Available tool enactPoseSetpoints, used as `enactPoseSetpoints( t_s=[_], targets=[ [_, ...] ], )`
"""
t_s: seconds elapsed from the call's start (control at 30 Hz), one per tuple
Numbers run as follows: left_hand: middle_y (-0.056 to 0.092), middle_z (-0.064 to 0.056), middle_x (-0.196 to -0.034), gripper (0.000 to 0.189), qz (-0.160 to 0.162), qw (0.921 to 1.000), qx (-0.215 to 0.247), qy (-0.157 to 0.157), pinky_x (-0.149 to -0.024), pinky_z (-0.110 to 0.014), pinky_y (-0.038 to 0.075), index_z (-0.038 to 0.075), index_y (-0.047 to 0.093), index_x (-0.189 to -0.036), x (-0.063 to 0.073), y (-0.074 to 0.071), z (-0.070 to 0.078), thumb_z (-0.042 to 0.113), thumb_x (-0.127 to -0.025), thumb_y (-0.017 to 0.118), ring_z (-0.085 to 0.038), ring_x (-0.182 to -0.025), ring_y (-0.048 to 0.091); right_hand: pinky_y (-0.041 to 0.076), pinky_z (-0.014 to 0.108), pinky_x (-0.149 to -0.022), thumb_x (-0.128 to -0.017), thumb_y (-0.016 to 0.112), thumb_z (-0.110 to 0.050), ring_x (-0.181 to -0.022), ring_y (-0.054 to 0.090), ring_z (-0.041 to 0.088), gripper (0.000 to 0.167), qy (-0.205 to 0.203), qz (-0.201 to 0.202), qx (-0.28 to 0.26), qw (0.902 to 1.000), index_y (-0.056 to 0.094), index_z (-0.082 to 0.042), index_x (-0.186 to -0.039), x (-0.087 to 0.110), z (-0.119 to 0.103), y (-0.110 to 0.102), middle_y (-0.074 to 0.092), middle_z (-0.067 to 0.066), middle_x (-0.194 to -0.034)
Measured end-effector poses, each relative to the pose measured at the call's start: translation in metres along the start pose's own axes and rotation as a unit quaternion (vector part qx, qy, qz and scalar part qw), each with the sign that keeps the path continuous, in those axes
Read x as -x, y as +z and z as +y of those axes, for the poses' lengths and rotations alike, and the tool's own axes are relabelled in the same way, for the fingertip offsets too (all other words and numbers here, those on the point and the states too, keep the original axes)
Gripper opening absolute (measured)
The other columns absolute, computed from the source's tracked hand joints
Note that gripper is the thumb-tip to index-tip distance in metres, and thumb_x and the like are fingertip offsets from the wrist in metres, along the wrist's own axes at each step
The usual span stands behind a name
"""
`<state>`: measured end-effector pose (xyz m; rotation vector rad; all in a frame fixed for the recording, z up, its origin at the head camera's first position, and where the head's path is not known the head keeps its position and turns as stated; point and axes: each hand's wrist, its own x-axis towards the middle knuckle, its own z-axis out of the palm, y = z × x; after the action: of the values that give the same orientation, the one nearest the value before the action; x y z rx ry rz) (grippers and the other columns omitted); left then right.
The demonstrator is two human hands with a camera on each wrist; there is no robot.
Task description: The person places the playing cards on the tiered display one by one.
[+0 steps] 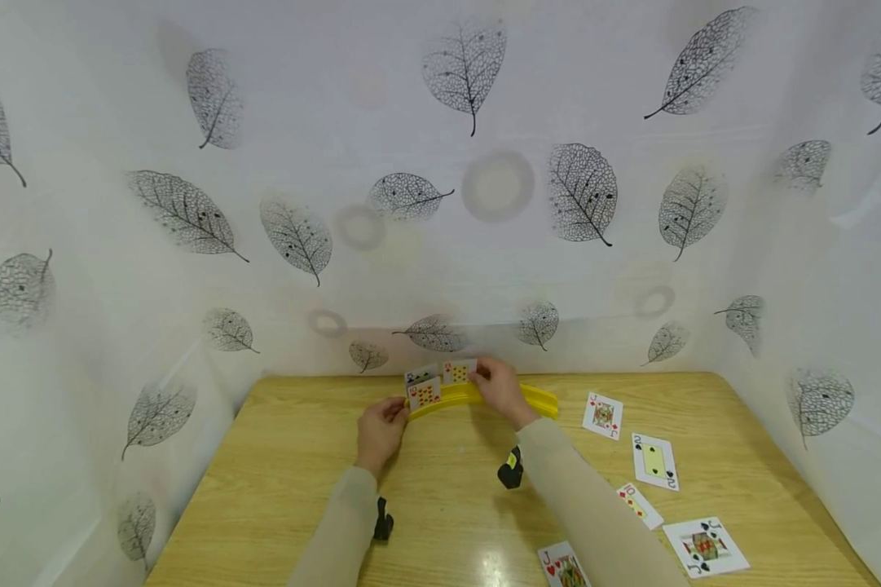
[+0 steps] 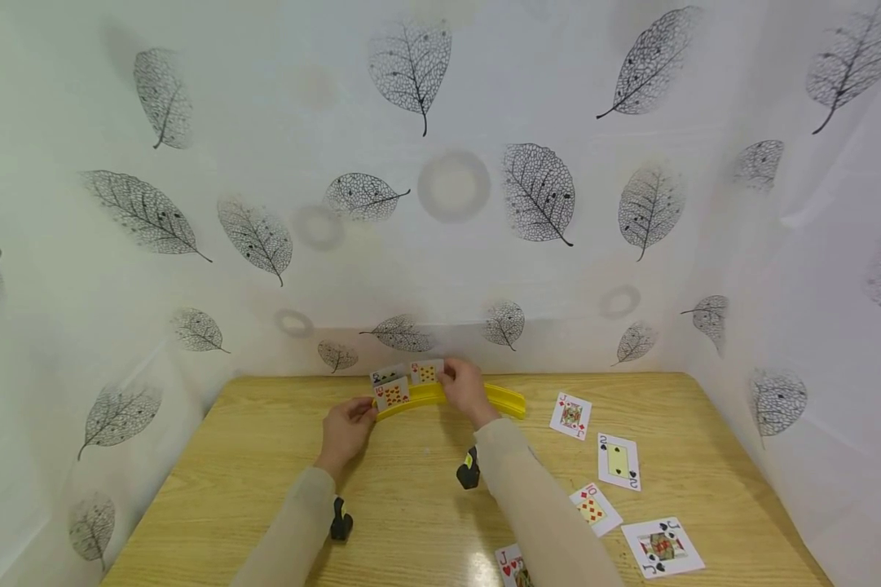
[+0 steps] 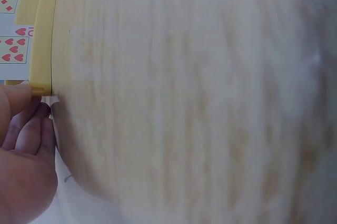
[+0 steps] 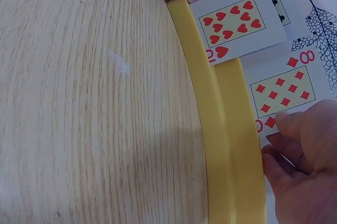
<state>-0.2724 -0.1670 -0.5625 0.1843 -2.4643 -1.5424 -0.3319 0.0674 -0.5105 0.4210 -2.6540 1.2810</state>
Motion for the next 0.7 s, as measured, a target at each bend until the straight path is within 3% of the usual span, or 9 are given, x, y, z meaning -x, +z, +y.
enactPoseSetpoints(
  t_s=[0.13, 0.3, 0.47, 0.7],
  targets=[
    [0.078, -0.020, -0.112, 0.021, 0.001, 1.0000, -0.003, 0.001, -0.094, -0.043, 0.064, -0.002, 0.076, -0.118, -0.001, 0.001, -0.001, 0.003, -0.098, 0.071, -0.034, -0.107, 0.076, 0.059, 0.041, -0.078, -0.099, 0.068, 0.000, -0.085, 0.065, 0.028, 0.005, 0.004, 0.005, -0.015, 0.9999, 0.070, 0.004, -0.095, 0.002, 0.000, 0.000, 0.073, 0.018, -0.094],
    [0.078, -0.020, -0.111, 0.021, 0.004, 1.0000, -0.004, 0.003, -0.092, -0.043, 0.065, -0.002, 0.076, -0.117, -0.001, 0.002, -0.002, 0.002, -0.097, 0.071, -0.034, -0.106, 0.077, 0.061, 0.049, -0.097, -0.099, 0.067, 0.002, -0.109, 0.071, 0.036, 0.026, 0.029, -0.002, -0.048, 0.9984, 0.069, 0.007, -0.125, 0.005, 0.001, -0.004, 0.074, 0.023, -0.117],
    [0.079, -0.018, -0.111, 0.021, 0.006, 0.9999, -0.008, -0.003, -0.093, -0.043, 0.064, -0.001, 0.077, -0.117, -0.002, 0.003, -0.002, 0.003, -0.097, 0.072, -0.033, -0.107, 0.076, 0.059, 0.050, -0.103, -0.099, 0.069, -0.003, -0.115, 0.069, 0.037, 0.027, 0.041, 0.002, -0.051, 0.9978, 0.070, 0.004, -0.125, 0.009, 0.005, -0.016, 0.073, 0.022, -0.121],
    [0.078, -0.018, -0.112, 0.021, 0.004, 0.9999, -0.016, -0.005, -0.094, -0.042, 0.065, 0.000, 0.076, -0.118, -0.001, 0.001, 0.000, 0.004, -0.098, 0.071, -0.032, -0.107, 0.076, 0.059, 0.053, -0.099, -0.101, 0.069, -0.010, -0.110, 0.069, 0.036, 0.025, 0.031, 0.021, -0.037, 0.9986, 0.072, 0.003, -0.121, 0.018, 0.017, -0.038, 0.074, 0.021, -0.118]
  ],
)
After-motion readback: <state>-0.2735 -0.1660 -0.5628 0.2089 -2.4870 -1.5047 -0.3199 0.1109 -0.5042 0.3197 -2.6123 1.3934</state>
